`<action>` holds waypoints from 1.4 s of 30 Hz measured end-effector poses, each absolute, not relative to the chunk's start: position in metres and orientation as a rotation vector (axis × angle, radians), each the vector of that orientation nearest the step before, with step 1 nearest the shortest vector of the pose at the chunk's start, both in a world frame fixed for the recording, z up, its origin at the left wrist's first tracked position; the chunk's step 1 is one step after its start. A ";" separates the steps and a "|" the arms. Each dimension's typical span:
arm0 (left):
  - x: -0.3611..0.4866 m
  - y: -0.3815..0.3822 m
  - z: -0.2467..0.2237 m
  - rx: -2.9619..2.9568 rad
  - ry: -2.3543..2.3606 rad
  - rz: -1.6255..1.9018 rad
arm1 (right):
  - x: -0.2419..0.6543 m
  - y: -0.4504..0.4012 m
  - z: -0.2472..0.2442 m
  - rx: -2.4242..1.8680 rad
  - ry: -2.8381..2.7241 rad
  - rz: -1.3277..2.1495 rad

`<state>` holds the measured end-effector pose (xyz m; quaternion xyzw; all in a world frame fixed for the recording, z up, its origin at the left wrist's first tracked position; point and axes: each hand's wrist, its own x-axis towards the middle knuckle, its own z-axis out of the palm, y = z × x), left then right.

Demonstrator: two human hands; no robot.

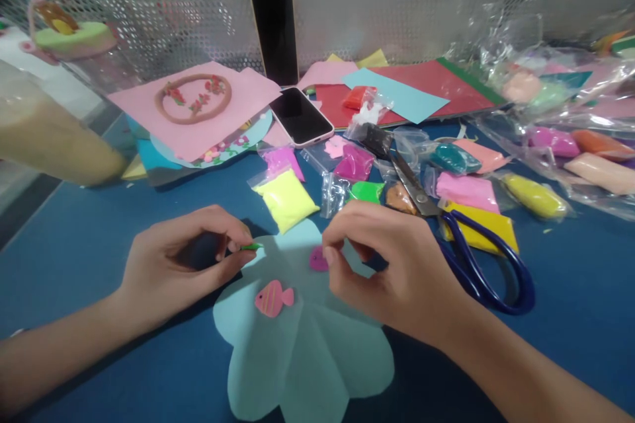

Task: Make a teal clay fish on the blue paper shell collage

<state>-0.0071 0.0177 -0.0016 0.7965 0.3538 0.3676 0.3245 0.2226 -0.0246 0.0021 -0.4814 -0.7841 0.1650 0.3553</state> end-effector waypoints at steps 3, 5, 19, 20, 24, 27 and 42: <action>-0.007 0.018 -0.001 2.089 0.924 0.970 | 0.224 -0.025 0.002 -1.281 -2.036 0.438; -0.007 0.018 -0.001 2.087 0.922 0.964 | 0.226 -0.024 0.002 -1.306 -2.026 0.435; -0.008 0.017 -0.003 2.074 0.923 0.948 | 0.229 -0.022 0.001 -1.348 -1.974 0.579; -0.008 0.017 -0.003 2.072 0.921 0.950 | 0.230 -0.022 0.000 -1.349 -1.978 0.592; -0.008 0.017 -0.003 2.072 0.912 0.955 | 0.230 -0.021 0.000 -1.345 -1.992 0.595; -0.009 0.017 -0.003 2.071 0.918 0.943 | 0.229 -0.021 0.000 -1.338 -1.998 0.580; -0.008 0.017 -0.003 2.083 0.924 0.946 | 0.229 -0.020 0.000 -1.327 -2.019 0.557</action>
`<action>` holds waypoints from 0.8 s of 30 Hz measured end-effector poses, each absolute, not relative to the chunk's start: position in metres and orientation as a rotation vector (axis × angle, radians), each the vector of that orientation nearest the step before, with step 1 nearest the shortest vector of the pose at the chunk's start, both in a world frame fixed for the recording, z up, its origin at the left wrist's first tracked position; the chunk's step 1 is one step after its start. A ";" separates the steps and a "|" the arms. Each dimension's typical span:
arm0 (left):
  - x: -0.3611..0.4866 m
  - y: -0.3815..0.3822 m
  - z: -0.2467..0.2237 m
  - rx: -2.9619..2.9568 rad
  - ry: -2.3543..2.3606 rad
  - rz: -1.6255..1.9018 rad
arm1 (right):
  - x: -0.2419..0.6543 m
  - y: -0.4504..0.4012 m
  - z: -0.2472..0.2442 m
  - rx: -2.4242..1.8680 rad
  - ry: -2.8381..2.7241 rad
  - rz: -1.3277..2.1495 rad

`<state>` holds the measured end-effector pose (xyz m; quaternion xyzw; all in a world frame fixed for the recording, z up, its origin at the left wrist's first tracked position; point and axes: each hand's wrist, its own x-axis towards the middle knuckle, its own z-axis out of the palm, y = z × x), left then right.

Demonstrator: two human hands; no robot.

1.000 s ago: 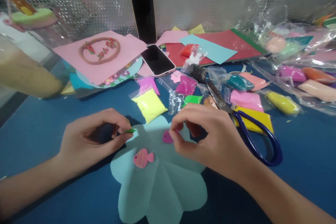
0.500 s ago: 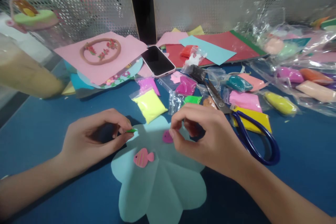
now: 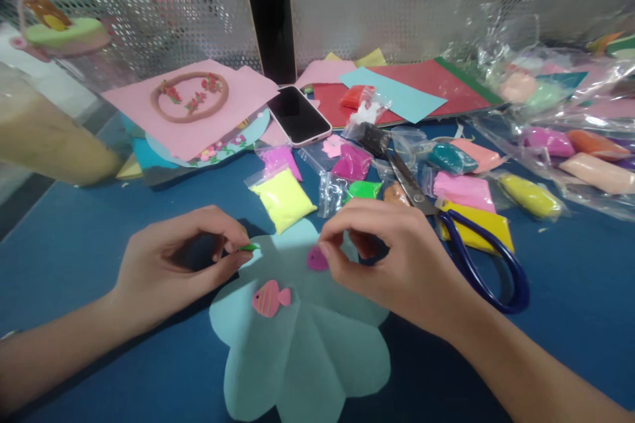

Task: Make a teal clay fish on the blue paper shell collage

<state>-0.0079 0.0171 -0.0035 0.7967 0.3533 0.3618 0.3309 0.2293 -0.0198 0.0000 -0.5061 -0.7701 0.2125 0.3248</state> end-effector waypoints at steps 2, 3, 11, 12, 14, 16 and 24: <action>-0.008 0.017 -0.003 2.085 0.926 0.946 | 0.229 -0.020 0.000 -1.334 -2.004 0.572; -0.008 0.017 -0.003 2.086 0.927 0.943 | 0.230 -0.019 0.001 -1.338 -1.994 0.584; -0.008 0.017 -0.003 2.090 0.936 0.942 | 0.232 -0.019 0.000 -1.329 -1.943 0.671; -0.008 0.017 -0.003 2.089 0.937 0.941 | 0.232 -0.019 0.000 -1.328 -1.944 0.663; -0.008 0.017 -0.003 2.086 0.938 0.942 | 0.233 -0.019 0.000 -1.323 -1.948 0.642; -0.008 0.017 -0.003 2.081 0.933 0.944 | 0.233 -0.019 -0.001 -1.325 -1.959 0.623; -0.009 0.017 -0.004 2.070 0.942 0.924 | 0.237 -0.020 0.001 -1.386 -2.070 0.496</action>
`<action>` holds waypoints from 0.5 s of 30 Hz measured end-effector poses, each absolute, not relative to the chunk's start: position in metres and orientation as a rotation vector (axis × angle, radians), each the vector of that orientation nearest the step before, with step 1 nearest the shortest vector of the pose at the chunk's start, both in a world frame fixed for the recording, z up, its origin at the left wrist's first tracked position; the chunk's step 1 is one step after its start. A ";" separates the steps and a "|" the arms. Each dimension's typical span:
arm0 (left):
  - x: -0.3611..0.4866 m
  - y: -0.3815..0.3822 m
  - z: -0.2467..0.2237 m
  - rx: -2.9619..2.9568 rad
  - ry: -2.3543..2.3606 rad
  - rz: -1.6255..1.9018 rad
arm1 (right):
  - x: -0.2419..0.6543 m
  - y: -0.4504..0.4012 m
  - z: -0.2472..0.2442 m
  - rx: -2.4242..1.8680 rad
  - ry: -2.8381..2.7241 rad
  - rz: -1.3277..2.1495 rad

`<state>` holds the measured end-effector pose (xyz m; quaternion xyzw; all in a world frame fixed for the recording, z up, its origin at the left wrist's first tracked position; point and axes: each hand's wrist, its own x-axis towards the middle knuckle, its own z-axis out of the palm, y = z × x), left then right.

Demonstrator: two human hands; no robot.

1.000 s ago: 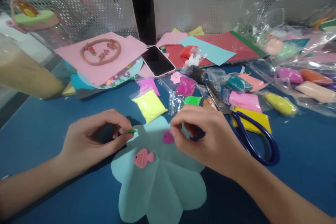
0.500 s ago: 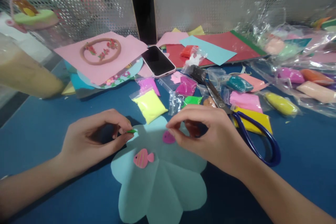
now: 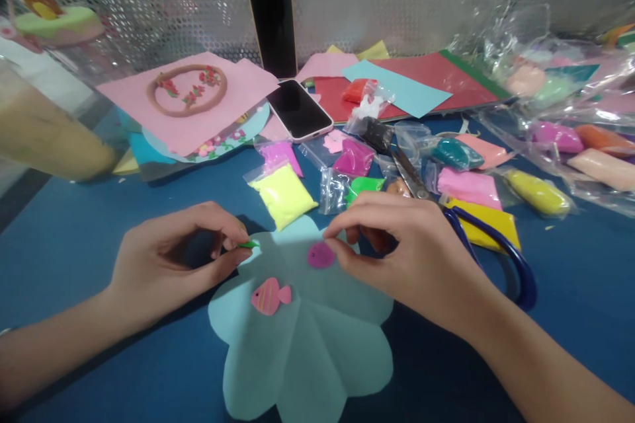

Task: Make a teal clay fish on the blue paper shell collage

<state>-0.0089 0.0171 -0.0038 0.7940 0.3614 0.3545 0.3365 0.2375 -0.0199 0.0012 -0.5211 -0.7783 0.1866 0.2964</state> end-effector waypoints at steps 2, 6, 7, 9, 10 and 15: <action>-0.009 0.017 -0.004 2.070 0.945 0.919 | 0.239 -0.020 0.001 -1.396 -2.119 0.463; -0.008 0.018 -0.003 2.074 0.939 0.916 | 0.241 -0.021 0.000 -1.386 -2.225 0.353; -0.008 0.018 -0.003 2.073 0.939 0.914 | 0.242 -0.021 -0.001 -1.378 -2.245 0.333; -0.007 0.019 -0.003 2.072 0.939 0.912 | 0.241 -0.021 -0.002 -1.355 -2.279 0.324; -0.007 0.019 -0.002 2.071 0.941 0.910 | 0.240 -0.022 -0.003 -1.343 -2.296 0.327; -0.007 0.017 -0.002 2.073 0.944 0.912 | 0.240 -0.026 -0.007 -1.293 -2.388 0.161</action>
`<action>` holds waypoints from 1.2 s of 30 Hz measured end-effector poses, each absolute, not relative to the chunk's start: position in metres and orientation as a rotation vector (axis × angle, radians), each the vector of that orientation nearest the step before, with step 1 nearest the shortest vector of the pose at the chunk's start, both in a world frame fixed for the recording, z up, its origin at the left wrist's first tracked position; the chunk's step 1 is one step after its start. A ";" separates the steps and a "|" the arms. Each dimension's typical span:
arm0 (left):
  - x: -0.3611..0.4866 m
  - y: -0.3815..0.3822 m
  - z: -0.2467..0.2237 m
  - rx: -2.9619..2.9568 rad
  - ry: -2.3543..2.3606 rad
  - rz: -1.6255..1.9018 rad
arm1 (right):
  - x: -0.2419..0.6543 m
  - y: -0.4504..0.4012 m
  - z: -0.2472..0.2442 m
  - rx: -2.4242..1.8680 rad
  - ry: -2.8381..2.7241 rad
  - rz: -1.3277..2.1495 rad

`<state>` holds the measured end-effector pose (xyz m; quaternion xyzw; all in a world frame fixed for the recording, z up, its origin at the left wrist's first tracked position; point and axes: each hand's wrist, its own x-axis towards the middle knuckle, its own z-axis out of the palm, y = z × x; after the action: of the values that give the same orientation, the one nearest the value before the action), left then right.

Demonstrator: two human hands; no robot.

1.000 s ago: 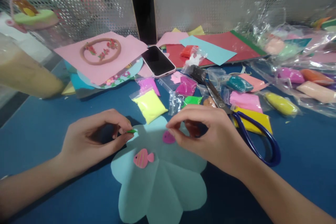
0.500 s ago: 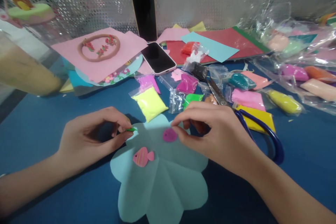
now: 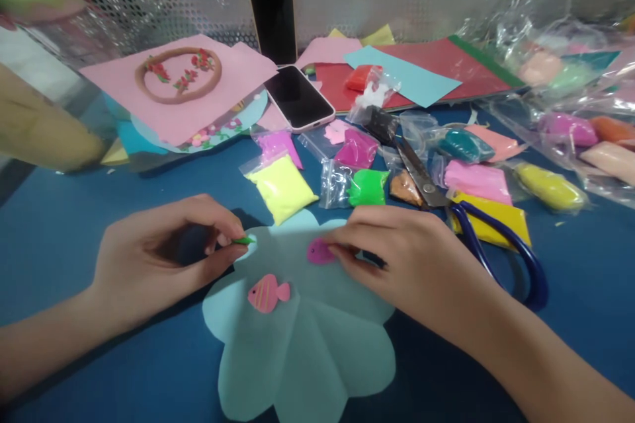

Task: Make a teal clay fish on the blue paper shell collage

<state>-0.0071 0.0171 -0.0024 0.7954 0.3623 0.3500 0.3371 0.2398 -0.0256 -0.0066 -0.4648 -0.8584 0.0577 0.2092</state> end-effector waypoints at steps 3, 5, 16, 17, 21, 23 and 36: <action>-0.007 0.017 -0.003 2.073 0.942 0.909 | 0.240 -0.028 -0.009 -1.241 -2.423 -0.007; -0.007 0.017 -0.003 2.072 0.943 0.912 | 0.240 -0.029 -0.010 -1.212 -2.446 -0.056; -0.007 0.016 -0.003 2.068 0.977 0.906 | 0.239 -0.034 -0.010 -1.254 -2.398 -0.011; -0.007 0.016 -0.003 2.069 0.977 0.909 | 0.240 -0.035 -0.010 -1.263 -2.396 -0.001; -0.007 0.017 -0.003 2.078 0.952 0.905 | 0.242 -0.038 -0.013 -1.280 -2.383 0.047; -0.007 0.017 -0.003 2.073 0.952 0.905 | 0.242 -0.041 -0.014 -1.275 -2.391 0.058; -0.007 0.017 -0.003 2.061 0.949 0.921 | 0.242 -0.046 -0.017 -1.231 -2.485 -0.010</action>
<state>-0.0074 0.0168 -0.0034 0.7917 0.3646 0.3536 0.3394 0.2420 -0.0465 -0.0169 -0.4363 -0.8810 -0.0034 0.1831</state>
